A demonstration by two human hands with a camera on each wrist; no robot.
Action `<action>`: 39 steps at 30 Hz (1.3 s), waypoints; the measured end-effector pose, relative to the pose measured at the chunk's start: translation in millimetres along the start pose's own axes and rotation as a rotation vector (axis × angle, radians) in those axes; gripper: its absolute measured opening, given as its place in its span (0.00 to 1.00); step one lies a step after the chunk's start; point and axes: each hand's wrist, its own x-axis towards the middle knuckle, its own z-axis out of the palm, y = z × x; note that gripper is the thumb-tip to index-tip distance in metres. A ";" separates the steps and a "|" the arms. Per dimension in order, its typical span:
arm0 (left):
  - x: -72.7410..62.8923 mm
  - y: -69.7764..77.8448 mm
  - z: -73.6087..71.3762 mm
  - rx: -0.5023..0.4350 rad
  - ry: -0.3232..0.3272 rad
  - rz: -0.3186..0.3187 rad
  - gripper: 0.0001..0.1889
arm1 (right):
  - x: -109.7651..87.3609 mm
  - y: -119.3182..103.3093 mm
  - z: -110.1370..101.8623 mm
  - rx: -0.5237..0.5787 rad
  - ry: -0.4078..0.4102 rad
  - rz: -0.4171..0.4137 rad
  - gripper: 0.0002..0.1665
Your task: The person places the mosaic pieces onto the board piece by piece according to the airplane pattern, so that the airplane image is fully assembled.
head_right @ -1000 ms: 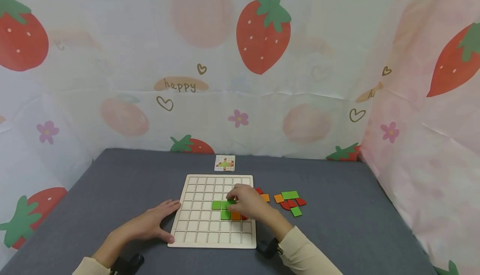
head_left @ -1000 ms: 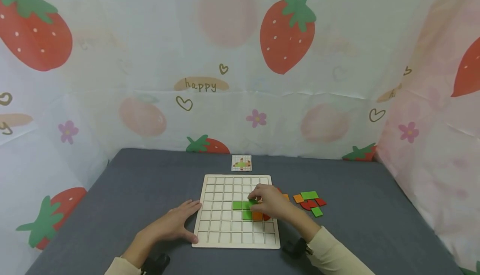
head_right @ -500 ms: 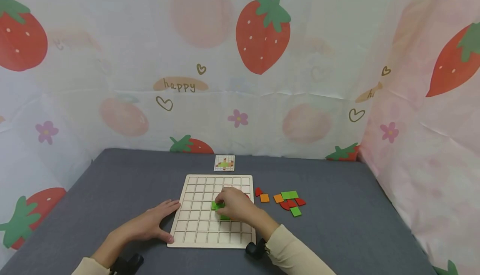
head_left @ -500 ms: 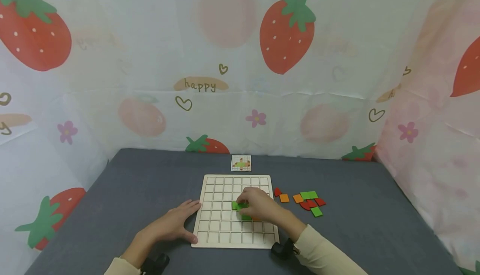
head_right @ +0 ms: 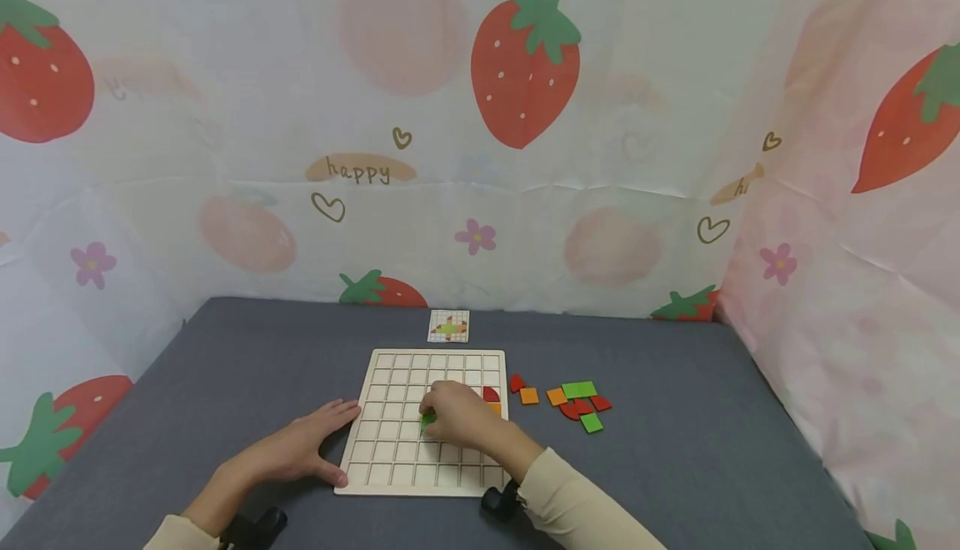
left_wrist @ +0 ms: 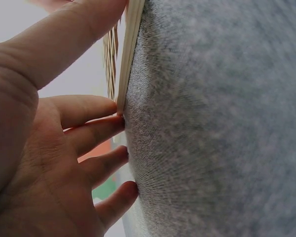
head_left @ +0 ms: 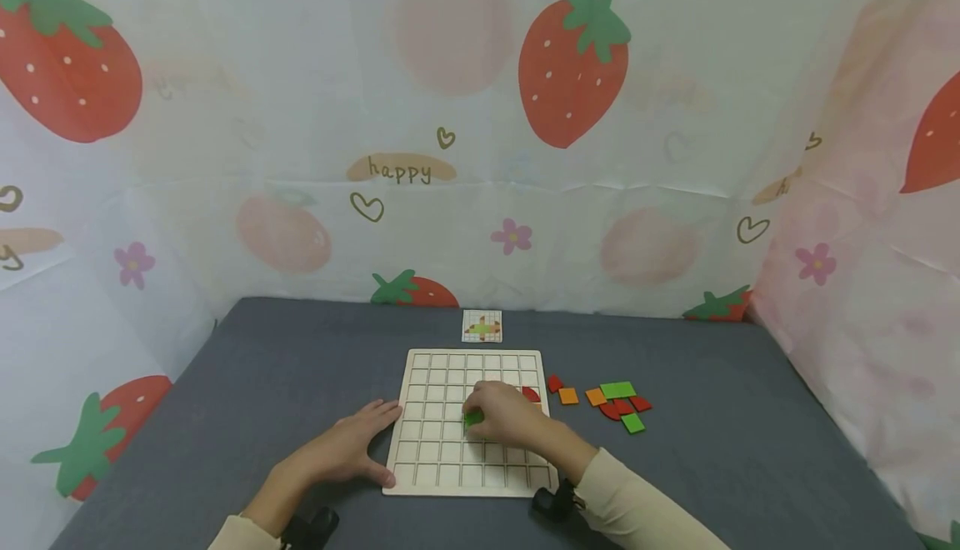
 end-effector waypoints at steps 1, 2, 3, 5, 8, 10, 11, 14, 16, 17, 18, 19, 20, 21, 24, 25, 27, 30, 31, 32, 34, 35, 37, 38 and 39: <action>0.0 0.0 0.0 -0.002 -0.001 0.001 0.53 | 0.0 -0.8 0.2 0.000 -0.001 0.002 0.09; 0.0 0.0 0.0 -0.004 -0.002 0.001 0.53 | 0.2 -1.4 0.7 0.000 -0.003 0.005 0.09; 0.0 0.0 0.0 -0.004 -0.004 0.000 0.53 | 0.5 -2.0 1.0 -0.001 -0.003 0.005 0.09; 0.1 0.0 0.0 -0.006 -0.005 -0.001 0.53 | 0.9 -2.6 1.5 -0.010 -0.003 0.004 0.09; 0.3 0.2 0.0 -0.005 -0.002 -0.005 0.52 | 1.8 -3.2 2.6 -0.035 -0.006 0.007 0.08; 0.4 0.1 0.2 -0.004 0.003 -0.004 0.52 | 1.9 -3.5 2.9 -0.048 -0.009 0.007 0.07; 0.5 0.0 0.4 -0.003 0.005 -0.004 0.52 | 2.0 -3.6 3.4 -0.054 -0.010 0.006 0.07; 0.2 -0.2 0.6 -0.002 0.010 0.002 0.53 | 1.9 -3.4 4.3 -0.061 -0.005 -0.001 0.06; 0.0 -0.1 0.7 -0.003 0.010 0.003 0.53 | 1.8 -2.9 5.1 -0.063 0.000 -0.007 0.07; -0.1 0.0 0.7 -0.003 0.010 0.002 0.53 | 1.7 -2.7 5.3 -0.063 0.004 -0.011 0.06; -0.3 0.3 0.6 -0.004 0.009 0.001 0.53 | 1.6 -2.5 5.4 -0.063 0.005 -0.012 0.06; -0.3 0.5 0.5 -0.004 0.008 -0.001 0.53 | 1.7 -2.3 5.6 -0.062 0.007 -0.015 0.06; -0.4 0.8 0.5 -0.004 0.007 -0.004 0.53 | 1.6 -2.1 5.9 -0.061 0.006 -0.015 0.06; -0.4 1.1 0.4 -0.003 0.008 -0.006 0.53 | 1.5 -2.0 5.9 -0.060 0.005 -0.017 0.05; -0.5 1.7 0.0 -0.003 0.008 -0.009 0.53 | 1.2 -1.9 6.1 -0.055 0.002 -0.016 0.03; -0.6 1.8 0.0 -0.003 0.008 -0.008 0.53 | 1.3 -2.0 6.1 -0.053 -0.001 -0.016 0.03; -0.7 1.7 0.1 -0.005 0.008 -0.006 0.53 | 0.6 -2.6 5.8 -0.048 -0.006 -0.014 0.02; -0.8 1.2 0.3 -0.007 0.006 -0.004 0.53 | 0.0 -3.3 5.7 -0.048 -0.013 -0.013 0.02; -0.5 1.3 0.4 -0.006 0.005 -0.004 0.53 | -0.1 -3.3 5.7 -0.052 -0.014 -0.017 0.02; -0.3 1.3 0.3 -0.007 0.003 -0.005 0.53 | -0.4 -3.2 5.6 -0.055 -0.012 -0.021 0.03; 0.1 1.2 0.0 -0.006 -0.001 -0.010 0.53 | -0.8 -2.8 5.6 -0.062 -0.006 -0.035 0.03; 0.4 1.2 -0.1 -0.006 -0.002 -0.012 0.53 | -1.0 -2.6 5.4 -0.066 -0.002 -0.043 0.03; 0.7 1.1 -0.4 -0.005 -0.005 -0.013 0.53 | -1.5 -2.1 5.2 -0.068 0.007 -0.062 0.03; 0.6 0.8 -0.5 -0.005 -0.005 -0.014 0.53 | -1.8 -1.9 5.1 -0.068 0.011 -0.068 0.04; 0.7 0.5 -0.4 -0.005 -0.005 -0.013 0.53 | -2.0 -1.8 5.1 -0.071 0.014 -0.074 0.04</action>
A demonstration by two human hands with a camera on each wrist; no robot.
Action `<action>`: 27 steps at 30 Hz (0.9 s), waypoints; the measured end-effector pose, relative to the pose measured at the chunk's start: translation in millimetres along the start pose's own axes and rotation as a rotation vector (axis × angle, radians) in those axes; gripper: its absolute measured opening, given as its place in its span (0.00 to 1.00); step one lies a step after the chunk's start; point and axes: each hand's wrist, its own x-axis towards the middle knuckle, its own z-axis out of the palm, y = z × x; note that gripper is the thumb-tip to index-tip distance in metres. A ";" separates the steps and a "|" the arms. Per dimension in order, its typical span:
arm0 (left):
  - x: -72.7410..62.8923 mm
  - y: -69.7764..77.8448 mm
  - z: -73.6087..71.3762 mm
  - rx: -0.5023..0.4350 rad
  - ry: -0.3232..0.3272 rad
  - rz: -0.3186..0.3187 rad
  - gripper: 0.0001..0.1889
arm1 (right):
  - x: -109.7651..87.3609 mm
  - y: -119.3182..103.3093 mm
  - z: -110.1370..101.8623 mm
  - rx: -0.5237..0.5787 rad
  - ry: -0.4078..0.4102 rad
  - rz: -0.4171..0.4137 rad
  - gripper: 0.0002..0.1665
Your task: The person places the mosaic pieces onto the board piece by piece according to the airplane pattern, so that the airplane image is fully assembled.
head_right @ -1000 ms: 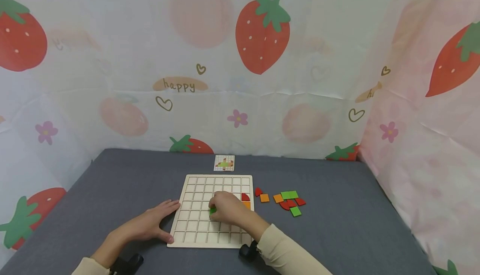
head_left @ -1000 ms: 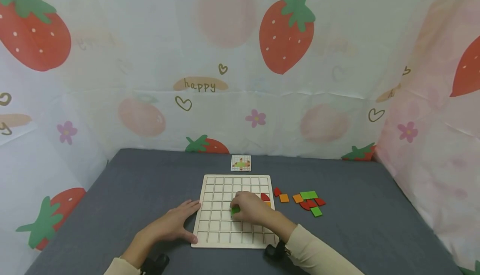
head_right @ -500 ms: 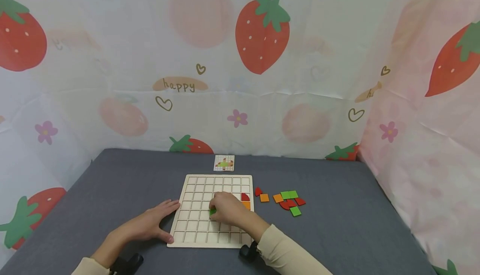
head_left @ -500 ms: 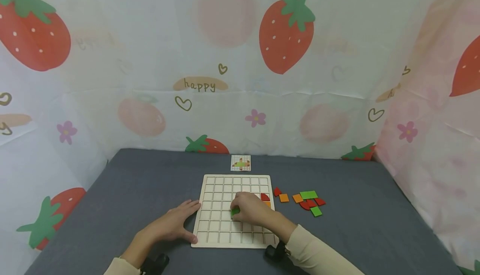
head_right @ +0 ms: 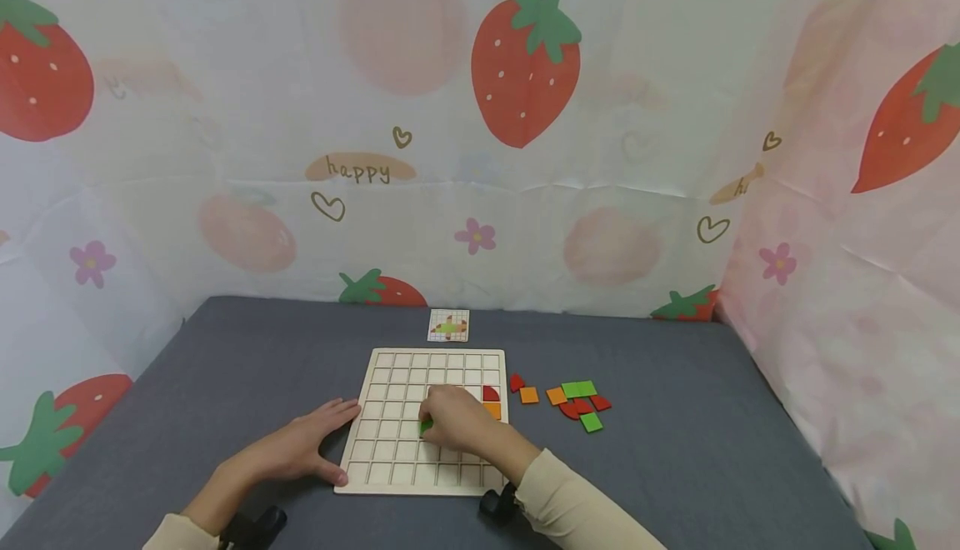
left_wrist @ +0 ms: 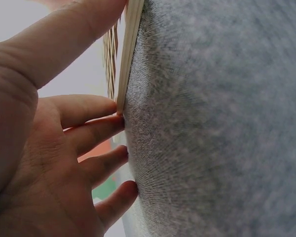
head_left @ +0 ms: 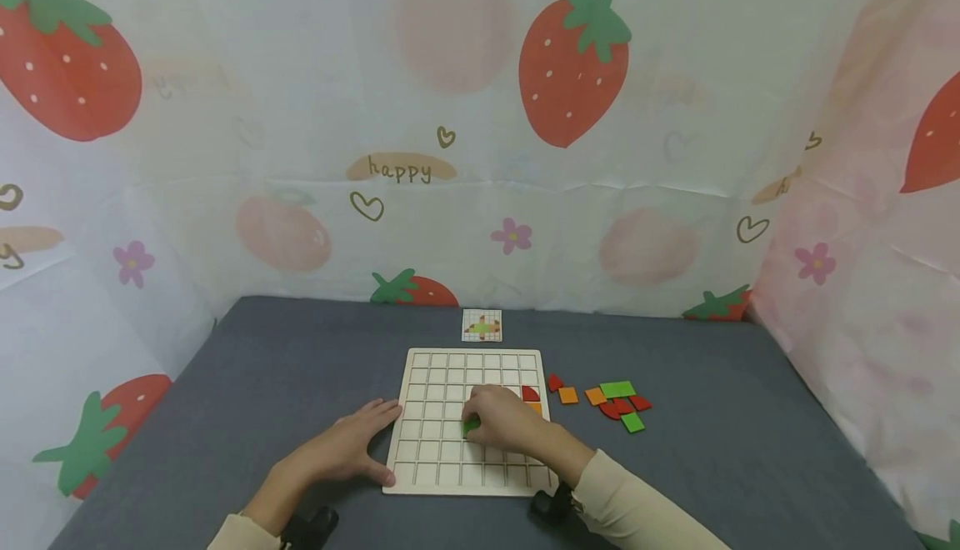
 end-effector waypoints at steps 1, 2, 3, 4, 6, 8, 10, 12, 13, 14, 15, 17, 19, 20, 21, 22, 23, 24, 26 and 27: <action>0.0 -0.1 0.0 0.002 0.001 0.002 0.53 | -0.2 0.0 -0.1 -0.003 0.002 -0.005 0.04; 0.0 -0.3 0.1 0.002 0.001 0.002 0.53 | -0.3 0.1 -0.1 -0.006 0.004 -0.009 0.04; 0.0 -0.4 0.2 0.002 0.002 0.004 0.53 | -0.3 0.2 -0.1 -0.007 0.005 -0.012 0.04; 0.1 -0.6 0.3 0.002 0.003 0.004 0.53 | -0.3 0.4 0.1 -0.009 0.006 -0.014 0.04; 0.1 -0.7 0.3 0.003 0.003 0.006 0.53 | -0.1 0.5 0.1 -0.011 0.005 -0.017 0.04; -0.1 -0.6 0.1 0.005 0.004 0.009 0.53 | 0.0 0.7 0.2 -0.012 0.004 -0.020 0.04; 0.0 -0.7 0.1 0.004 0.002 0.012 0.53 | 0.3 0.8 0.4 -0.015 0.003 -0.021 0.04; -0.2 -0.5 -0.2 0.008 0.001 0.017 0.53 | 0.5 1.0 0.6 -0.019 0.001 -0.022 0.04; -0.4 -0.5 0.1 0.005 0.000 0.019 0.53 | 0.3 1.1 0.7 -0.016 -0.001 -0.021 0.04; -0.6 -0.4 0.2 0.007 -0.002 0.021 0.53 | -0.1 1.3 0.8 -0.014 -0.003 -0.022 0.04; -0.7 -0.5 0.6 0.004 -0.002 0.021 0.53 | -0.4 1.5 0.7 -0.007 -0.007 -0.019 0.04; -1.1 -0.6 1.2 0.005 -0.003 0.021 0.53 | -1.4 2.3 -0.4 0.017 -0.012 -0.015 0.04; -1.5 -0.6 1.4 0.004 -0.004 0.015 0.53 | -3.0 3.5 -3.0 0.048 -0.019 -0.011 0.05; -1.5 -0.6 1.3 0.006 -0.005 0.013 0.53 | -3.9 4.6 -4.5 0.058 -0.020 -0.009 0.05; -1.4 -0.9 1.4 0.005 -0.006 0.009 0.53 | -4.9 5.7 -6.4 0.072 -0.021 -0.004 0.07; -1.4 -1.1 1.2 0.007 -0.009 0.007 0.53 | -6.0 7.0 -8.4 0.087 -0.022 -0.001 0.08; -1.1 -1.3 1.0 0.009 -0.011 0.005 0.53 | -7.1 8.6 -10.3 0.096 -0.023 0.005 0.09; -0.8 -1.3 0.7 0.009 -0.012 0.004 0.53 | -8.3 10.2 -12.9 0.102 -0.024 0.013 0.10; 0.1 -1.6 0.1 0.008 -0.011 0.004 0.53 | -10.5 13.7 -18.7 0.112 -0.022 0.028 0.12; 0.6 -1.8 -0.2 0.009 -0.010 0.004 0.53 | -11.8 16.1 -21.5 0.119 -0.020 0.034 0.12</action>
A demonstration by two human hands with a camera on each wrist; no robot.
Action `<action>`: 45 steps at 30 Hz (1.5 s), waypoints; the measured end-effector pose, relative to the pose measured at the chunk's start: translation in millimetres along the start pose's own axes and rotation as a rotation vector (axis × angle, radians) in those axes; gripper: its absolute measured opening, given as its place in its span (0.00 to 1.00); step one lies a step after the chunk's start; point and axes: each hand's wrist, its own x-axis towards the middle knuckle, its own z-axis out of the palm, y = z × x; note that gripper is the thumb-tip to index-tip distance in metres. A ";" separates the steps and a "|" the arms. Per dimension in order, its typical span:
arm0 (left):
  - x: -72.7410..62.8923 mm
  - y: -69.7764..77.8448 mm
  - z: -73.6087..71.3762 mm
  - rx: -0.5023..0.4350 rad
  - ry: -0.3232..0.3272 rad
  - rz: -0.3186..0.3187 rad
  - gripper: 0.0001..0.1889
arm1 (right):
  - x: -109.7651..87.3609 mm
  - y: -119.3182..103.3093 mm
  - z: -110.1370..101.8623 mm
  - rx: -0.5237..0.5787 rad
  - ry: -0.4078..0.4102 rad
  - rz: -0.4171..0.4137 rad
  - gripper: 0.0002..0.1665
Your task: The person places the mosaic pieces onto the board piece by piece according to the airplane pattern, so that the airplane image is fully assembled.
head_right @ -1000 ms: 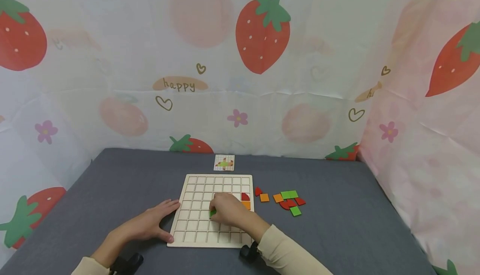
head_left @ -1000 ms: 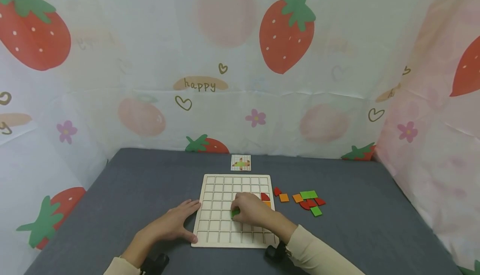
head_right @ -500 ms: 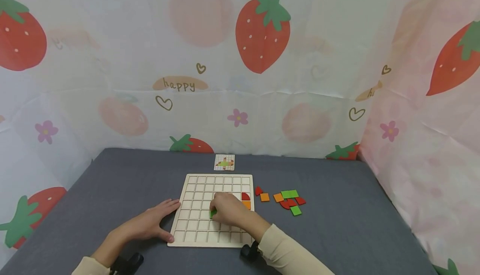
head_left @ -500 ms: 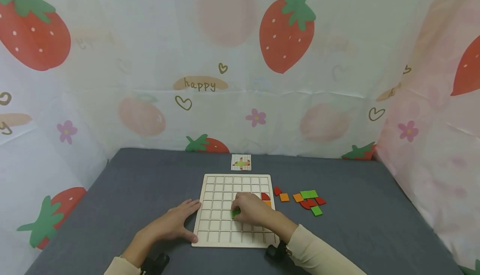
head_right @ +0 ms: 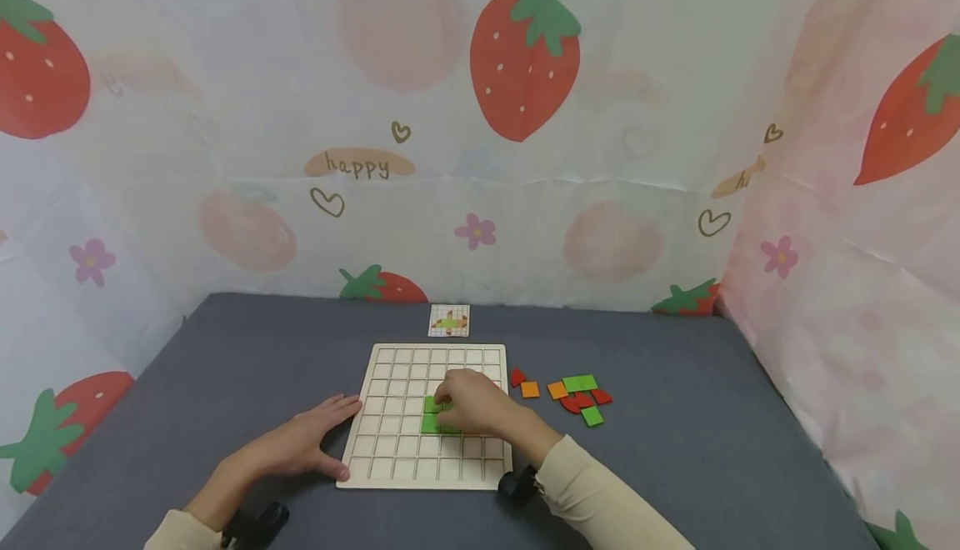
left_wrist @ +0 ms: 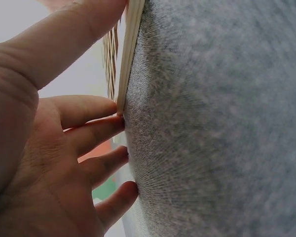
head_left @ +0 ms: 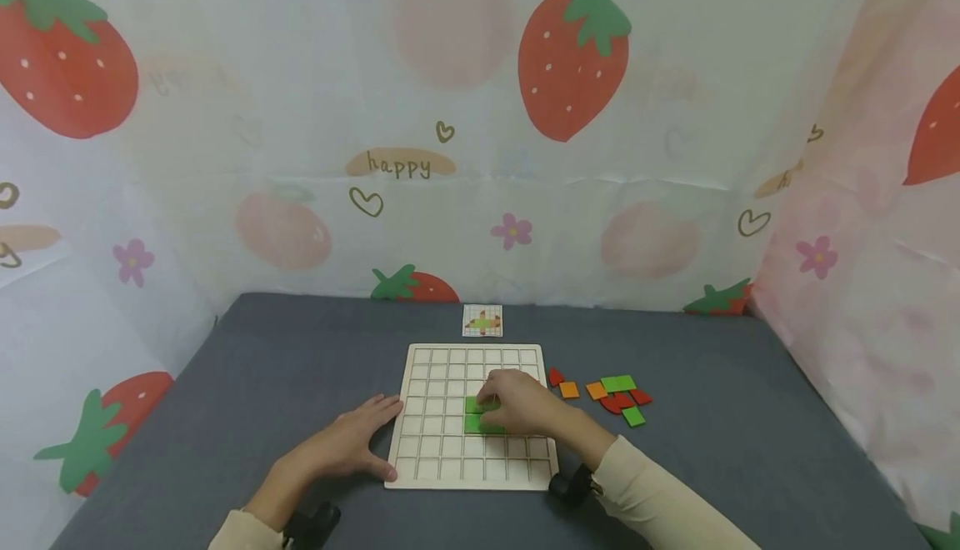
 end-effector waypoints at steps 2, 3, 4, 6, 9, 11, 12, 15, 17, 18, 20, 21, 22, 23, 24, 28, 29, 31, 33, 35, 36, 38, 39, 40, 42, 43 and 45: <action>1.1 -0.3 -0.7 0.004 0.006 0.004 0.53 | -2.3 5.3 -6.8 0.010 0.010 0.009 0.12; 1.5 -0.4 -1.0 0.005 0.009 0.007 0.53 | -4.0 8.2 -10.1 0.016 0.014 0.011 0.12; 1.7 -0.5 -1.2 0.007 0.012 0.010 0.53 | -5.9 11.3 -13.4 0.023 0.018 0.020 0.12; 2.0 -1.0 -1.1 0.008 0.013 0.012 0.53 | -10.5 19.2 -18.4 0.023 0.032 0.032 0.12; 1.6 -1.2 -1.1 0.003 0.009 0.016 0.53 | -18.0 29.9 -26.3 0.015 0.047 0.069 0.12; 1.4 -1.6 -0.6 -0.003 0.004 0.015 0.53 | -22.3 37.8 -30.6 -0.002 0.065 0.098 0.11; 1.3 -1.8 -0.4 -0.005 0.002 0.016 0.53 | -24.3 41.2 -33.0 -0.005 0.075 0.119 0.11; 1.1 -2.8 0.6 -0.006 -0.001 0.016 0.53 | -30.4 52.8 -38.8 -0.018 0.108 0.180 0.11; 0.9 -3.1 1.4 -0.006 -0.003 0.013 0.53 | -35.9 60.5 -42.3 -0.007 0.123 0.219 0.11; 0.4 -2.8 1.6 -0.005 -0.003 0.011 0.53 | -38.8 64.4 -44.0 -0.002 0.128 0.234 0.11; -0.3 -2.0 2.0 -0.008 -0.003 0.006 0.53 | -44.7 72.8 -47.3 0.008 0.136 0.253 0.12; -0.6 -1.5 1.8 -0.009 0.001 0.008 0.53 | -47.5 76.5 -49.3 0.011 0.139 0.259 0.12; -0.7 -0.7 1.3 -0.008 0.004 0.012 0.53 | -50.1 80.0 -51.2 0.015 0.143 0.266 0.13; -0.8 0.3 0.4 -0.007 0.008 0.017 0.53 | -52.4 83.5 -53.0 0.017 0.147 0.274 0.13; -1.1 1.3 -0.6 -0.006 0.011 0.022 0.53 | -54.7 86.9 -54.7 0.018 0.149 0.279 0.14; -0.5 1.7 -2.4 -0.009 0.004 0.022 0.53 | -64.8 98.2 -59.8 0.012 0.151 0.289 0.15; -0.6 1.4 -2.1 -0.008 -0.002 0.020 0.53 | -67.7 101.1 -60.2 0.010 0.147 0.297 0.15; -0.2 0.4 -0.9 -0.013 -0.009 0.015 0.53 | -73.7 106.5 -60.9 0.009 0.142 0.308 0.16; 0.1 -0.3 0.2 -0.012 -0.015 0.015 0.53 | -79.2 113.0 -60.7 0.012 0.137 0.324 0.16; 0.2 -0.5 1.3 -0.013 -0.016 0.012 0.53 | -83.9 118.4 -60.5 0.019 0.126 0.343 0.16; 0.3 -0.9 1.8 -0.014 -0.016 0.008 0.53 | -86.1 120.9 -60.4 0.022 0.124 0.353 0.16; 0.1 -0.7 2.1 -0.011 -0.017 0.008 0.53 | -89.8 125.6 -60.6 0.028 0.120 0.371 0.16; 0.0 -0.5 2.0 -0.009 -0.016 0.008 0.53 | -91.4 127.6 -61.3 0.030 0.117 0.375 0.17; 0.0 -0.2 2.0 -0.014 -0.011 0.006 0.53 | -92.8 129.0 -62.0 0.034 0.116 0.377 0.17; 0.0 0.3 1.6 -0.015 -0.004 0.004 0.53 | -94.7 132.3 -63.4 0.031 0.113 0.379 0.17; -0.1 0.9 1.0 -0.013 -0.003 0.005 0.53 | -95.3 133.8 -64.0 0.026 0.110 0.375 0.17; 0.2 0.8 1.1 -0.015 0.000 0.000 0.53 | -96.2 136.2 -64.7 0.009 0.101 0.370 0.16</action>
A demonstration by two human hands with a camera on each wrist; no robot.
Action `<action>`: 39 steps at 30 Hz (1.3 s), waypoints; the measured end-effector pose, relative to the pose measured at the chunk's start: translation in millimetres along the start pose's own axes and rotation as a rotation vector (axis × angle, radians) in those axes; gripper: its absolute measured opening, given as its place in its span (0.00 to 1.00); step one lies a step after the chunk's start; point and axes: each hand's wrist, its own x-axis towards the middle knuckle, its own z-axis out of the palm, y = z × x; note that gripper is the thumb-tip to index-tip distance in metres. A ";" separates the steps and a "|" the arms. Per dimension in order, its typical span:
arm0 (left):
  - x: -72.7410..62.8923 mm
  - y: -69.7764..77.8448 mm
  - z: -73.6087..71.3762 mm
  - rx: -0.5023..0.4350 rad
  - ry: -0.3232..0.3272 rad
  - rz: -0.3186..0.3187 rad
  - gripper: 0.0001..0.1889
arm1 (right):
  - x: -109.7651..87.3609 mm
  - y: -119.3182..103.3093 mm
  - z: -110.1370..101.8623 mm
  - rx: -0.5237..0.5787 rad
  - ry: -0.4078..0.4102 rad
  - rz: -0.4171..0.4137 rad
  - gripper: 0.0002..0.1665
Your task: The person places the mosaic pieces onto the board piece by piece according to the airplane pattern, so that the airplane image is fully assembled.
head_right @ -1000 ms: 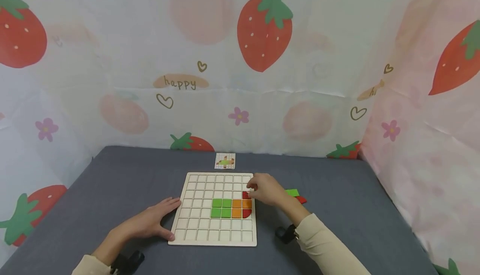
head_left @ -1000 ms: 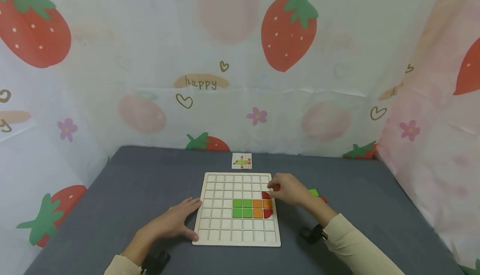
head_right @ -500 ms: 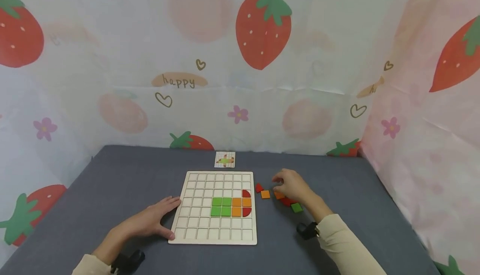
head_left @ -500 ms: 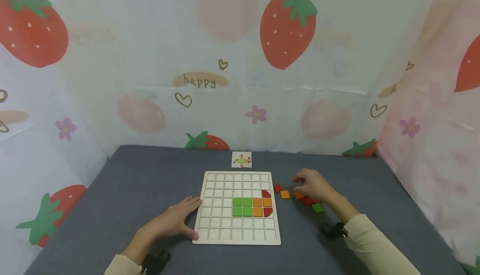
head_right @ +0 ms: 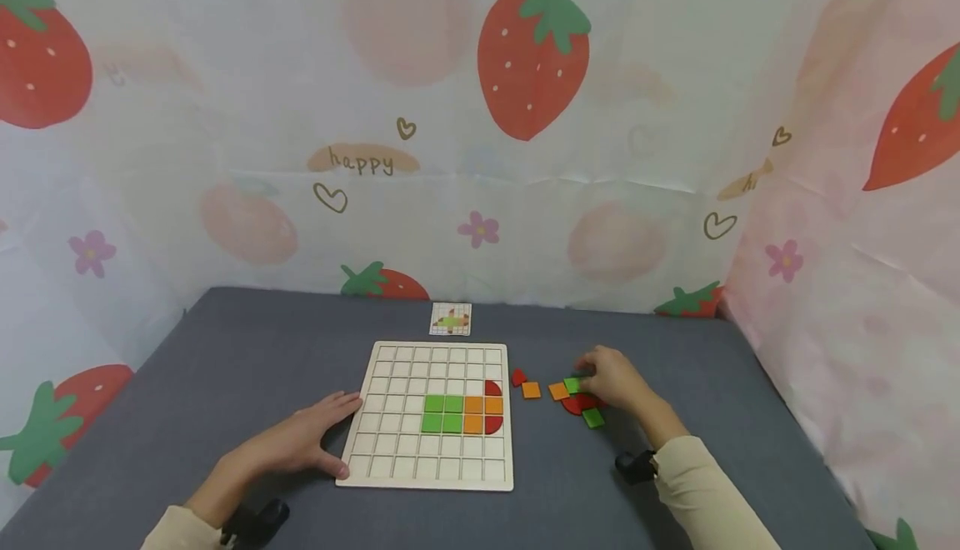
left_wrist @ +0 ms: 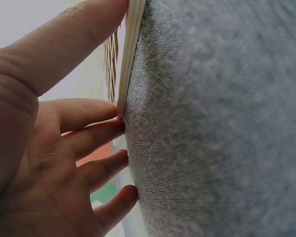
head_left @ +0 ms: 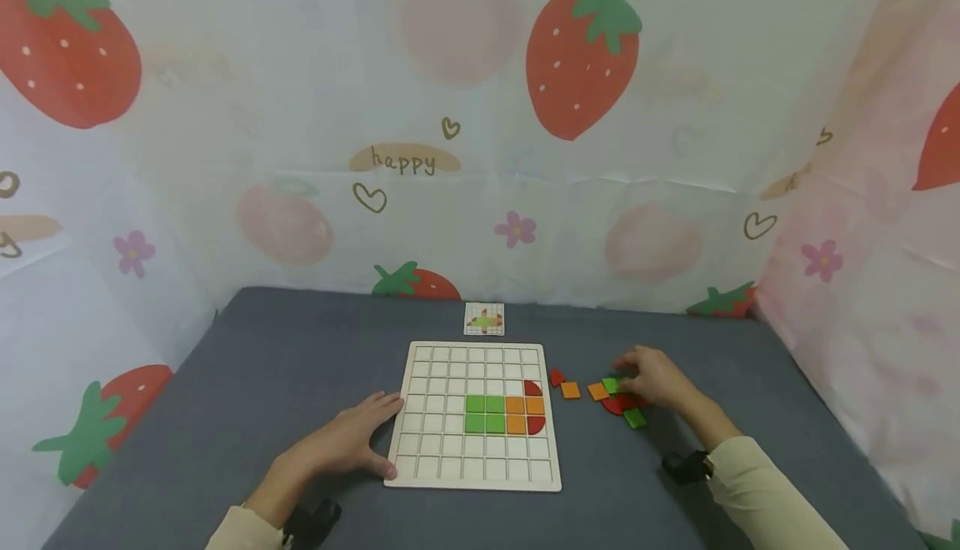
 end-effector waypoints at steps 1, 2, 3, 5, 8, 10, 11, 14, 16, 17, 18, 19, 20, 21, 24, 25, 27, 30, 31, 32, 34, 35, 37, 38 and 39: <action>0.1 0.1 -0.2 0.001 0.000 -0.003 0.53 | 0.0 1.0 0.1 -0.009 -0.001 0.001 0.16; 0.0 0.2 -0.5 0.005 -0.003 -0.003 0.53 | 0.2 2.3 0.6 -0.020 -0.003 0.002 0.15; -0.1 0.3 -0.9 0.007 -0.007 -0.002 0.53 | 0.4 3.5 1.0 -0.030 -0.002 0.003 0.15; -0.4 0.4 -1.2 0.007 -0.009 0.000 0.53 | 0.5 4.9 2.3 -0.038 -0.001 0.008 0.14; -0.6 0.8 -1.9 0.011 -0.011 0.006 0.53 | 0.7 6.3 3.4 -0.039 0.002 0.006 0.14; -0.6 1.1 -1.9 0.011 -0.013 0.004 0.53 | 0.4 6.4 3.6 -0.035 -0.003 0.007 0.14; -0.6 1.0 -1.8 0.013 -0.014 0.003 0.53 | 0.2 6.2 3.4 -0.032 -0.005 0.008 0.14; -0.6 0.6 -1.4 0.017 -0.017 0.000 0.53 | -0.2 6.4 3.0 -0.026 -0.017 0.015 0.15; -0.1 0.0 -0.8 0.018 -0.015 -0.001 0.53 | -0.3 6.4 2.6 -0.027 -0.022 0.016 0.15; 0.0 -0.5 -0.7 0.021 -0.014 0.002 0.53 | -0.4 6.4 2.3 -0.030 -0.023 0.018 0.15; 0.2 -0.6 -0.5 0.022 -0.012 0.002 0.53 | -0.3 6.6 2.0 -0.032 -0.024 0.019 0.14; 0.1 -0.6 -0.4 0.019 -0.010 0.000 0.53 | -0.2 6.7 1.7 -0.034 -0.025 0.018 0.15; 0.4 -1.0 -0.2 0.022 -0.007 0.002 0.53 | -0.1 7.1 1.7 -0.034 -0.025 0.019 0.15; 0.3 -1.0 -0.2 0.023 -0.005 0.001 0.53 | -0.1 7.2 1.7 -0.034 -0.027 0.019 0.15; 0.0 -0.2 -0.7 0.026 0.002 0.004 0.53 | 0.6 8.0 1.6 -0.038 -0.031 0.015 0.15; 0.0 -0.1 -0.6 0.024 0.002 0.004 0.53 | 0.6 7.8 1.6 -0.035 -0.032 0.021 0.15; 0.2 0.8 -0.8 0.024 0.005 0.006 0.53 | 0.9 7.3 0.7 -0.036 -0.035 0.024 0.15; 0.5 1.6 -1.0 0.022 0.005 0.006 0.53 | 1.1 5.9 -0.9 -0.039 -0.039 0.032 0.15; 0.5 1.7 -1.1 0.020 0.004 0.005 0.53 | 1.0 5.2 -1.4 -0.040 -0.040 0.033 0.15; 0.4 1.8 -1.2 0.021 0.005 0.006 0.53 | 1.0 5.0 -1.6 -0.046 -0.043 0.027 0.15; -0.3 1.8 -1.2 0.021 0.005 0.006 0.53 | 0.7 4.5 -1.7 -0.053 -0.046 0.021 0.16; -0.6 1.8 -1.2 0.021 0.005 0.008 0.53 | 0.6 4.6 -1.3 -0.055 -0.047 0.019 0.16; -1.1 1.8 -1.1 0.024 0.008 0.012 0.53 | 0.3 4.7 -0.7 -0.062 -0.051 0.008 0.16; -1.1 1.8 -1.1 0.022 0.008 0.014 0.53 | 0.1 4.9 -0.3 -0.067 -0.051 0.003 0.16; -1.4 1.9 -1.0 0.020 0.007 0.014 0.52 | 0.0 5.0 0.3 -0.070 -0.048 -0.002 0.16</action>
